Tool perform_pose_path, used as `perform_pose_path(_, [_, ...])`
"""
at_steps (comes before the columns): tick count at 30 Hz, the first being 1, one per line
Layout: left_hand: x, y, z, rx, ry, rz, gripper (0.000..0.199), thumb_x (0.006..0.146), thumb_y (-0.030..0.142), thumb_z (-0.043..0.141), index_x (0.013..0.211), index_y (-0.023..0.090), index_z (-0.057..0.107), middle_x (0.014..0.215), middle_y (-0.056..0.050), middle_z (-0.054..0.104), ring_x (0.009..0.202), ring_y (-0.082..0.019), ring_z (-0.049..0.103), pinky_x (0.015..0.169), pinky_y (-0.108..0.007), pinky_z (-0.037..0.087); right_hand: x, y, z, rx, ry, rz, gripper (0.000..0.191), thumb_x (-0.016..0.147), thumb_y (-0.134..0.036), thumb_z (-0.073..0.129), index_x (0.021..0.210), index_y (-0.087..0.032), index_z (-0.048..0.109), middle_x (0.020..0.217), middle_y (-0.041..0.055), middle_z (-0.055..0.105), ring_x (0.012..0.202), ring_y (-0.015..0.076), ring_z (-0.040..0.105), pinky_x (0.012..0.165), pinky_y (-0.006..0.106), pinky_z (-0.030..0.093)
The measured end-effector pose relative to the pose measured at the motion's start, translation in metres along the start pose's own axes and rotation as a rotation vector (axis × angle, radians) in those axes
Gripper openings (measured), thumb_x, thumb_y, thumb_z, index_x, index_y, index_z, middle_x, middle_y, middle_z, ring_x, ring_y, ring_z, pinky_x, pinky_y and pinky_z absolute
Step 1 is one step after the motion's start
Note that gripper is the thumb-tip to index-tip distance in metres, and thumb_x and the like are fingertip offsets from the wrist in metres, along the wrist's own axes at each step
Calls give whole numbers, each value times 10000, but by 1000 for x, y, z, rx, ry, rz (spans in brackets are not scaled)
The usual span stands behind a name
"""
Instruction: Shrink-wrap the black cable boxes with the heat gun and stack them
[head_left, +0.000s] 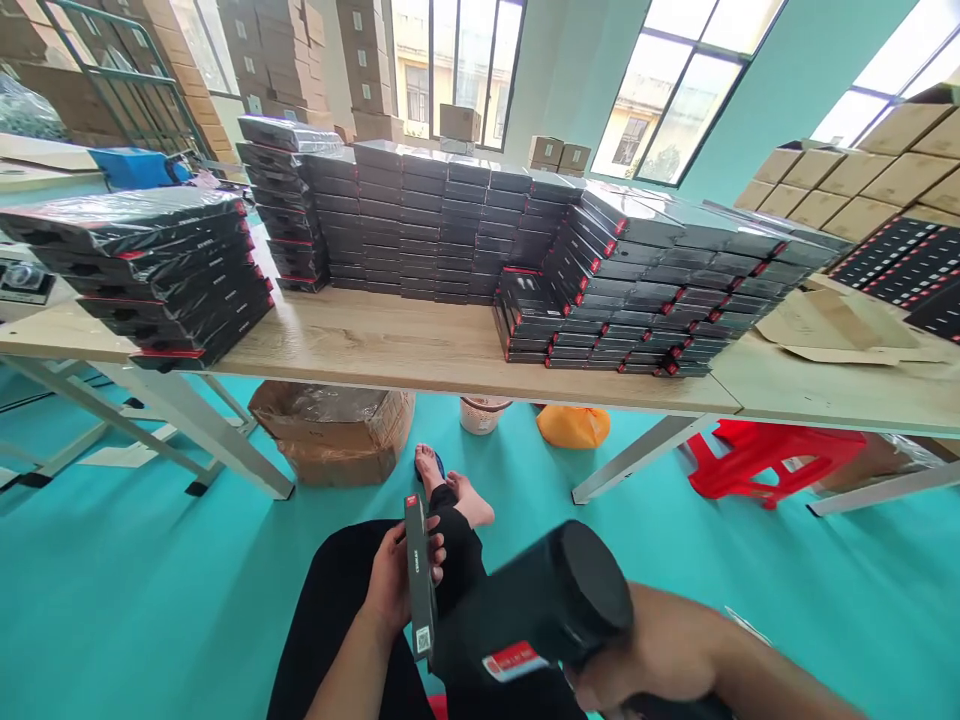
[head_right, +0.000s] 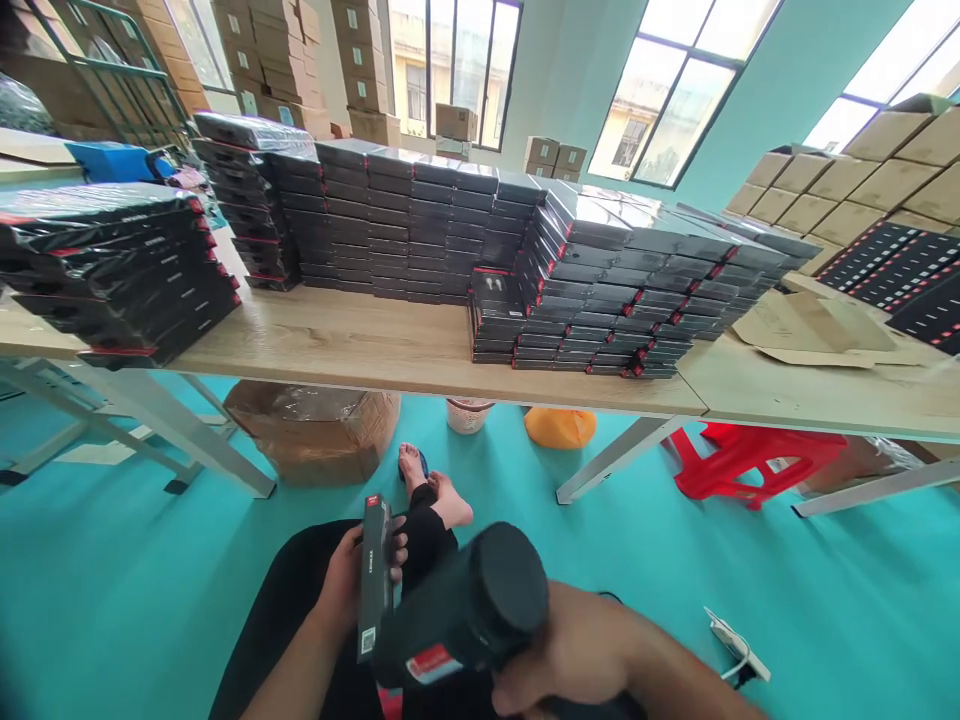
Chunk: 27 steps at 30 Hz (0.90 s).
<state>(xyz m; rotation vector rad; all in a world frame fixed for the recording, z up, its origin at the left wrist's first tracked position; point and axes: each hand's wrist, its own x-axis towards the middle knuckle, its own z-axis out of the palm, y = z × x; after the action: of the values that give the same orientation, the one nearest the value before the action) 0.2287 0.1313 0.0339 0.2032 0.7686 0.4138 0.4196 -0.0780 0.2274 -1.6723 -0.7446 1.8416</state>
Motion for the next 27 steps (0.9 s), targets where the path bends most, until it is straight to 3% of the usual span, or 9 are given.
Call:
perform_pose_path(4, [-8,14,6,55,-94,120,110,701,119,647,773,158,720,658,-57,644,608,-212,642,586,-323,541,-10,9,-20,48,239,-193,126,739,-284,818,710,-223,712,673,30,698,671,233,670,591,338,516])
perform_pose_path(7, [-33,61,44,321,-250,373,218,667,105,740,862,196,775,910,-103,744,892,-330,696,775,-408,577,23,-11,-29,61,304,-337,213,917,-409,696,1031,-229,705,1003,65,737,879,228,700,728,369,597])
perform_pose_path(10, [-76,124,119,743,-335,703,268,648,38,747,804,252,783,1136,-96,740,1177,-418,607,953,-473,539,70,-40,-30,80,318,-441,284,948,-435,656,1148,-235,685,1094,47,733,1018,278,699,821,432,612])
perform_pose_path(13, [-100,175,213,945,-314,1098,213,653,78,760,753,265,781,1086,-82,742,1300,-383,520,1135,-487,429,109,-56,-29,96,302,-493,271,968,-474,555,1050,-303,749,830,-47,727,1147,373,692,810,463,561])
perform_pose_path(15, [-91,192,269,1097,-290,1405,201,671,137,764,824,263,801,1127,-53,732,1268,-332,548,1154,-472,418,124,-59,-30,97,281,-512,348,919,-533,529,1016,-299,768,781,-61,709,1155,399,689,783,460,538])
perform_pose_path(18, [-40,194,328,1237,-330,1712,297,735,142,663,978,237,806,1188,-63,723,1157,-257,624,1030,-408,524,132,-57,-32,83,252,-531,286,778,-577,637,933,-379,773,772,-78,723,1132,415,706,689,433,526])
perform_pose_path(23, [50,169,358,1658,-493,1625,583,682,-17,504,1147,212,773,1263,-111,716,1186,-269,639,1070,-462,497,126,-45,-46,56,242,-535,334,725,-587,677,1011,-439,765,780,-75,740,1070,443,727,665,491,532])
perform_pose_path(25, [54,169,352,1724,-498,1627,682,691,-24,464,1285,211,702,1320,-116,681,1223,-261,623,1081,-439,488,126,-37,-54,61,238,-530,381,706,-606,703,1054,-460,756,773,-53,763,1037,446,741,685,525,574])
perform_pose_path(27, [37,187,341,1745,-374,1712,706,719,3,464,1375,207,627,1377,-120,632,1267,-260,590,1110,-422,455,130,-30,-59,69,218,-545,455,705,-628,699,1119,-446,746,786,-14,780,1014,454,746,717,566,588])
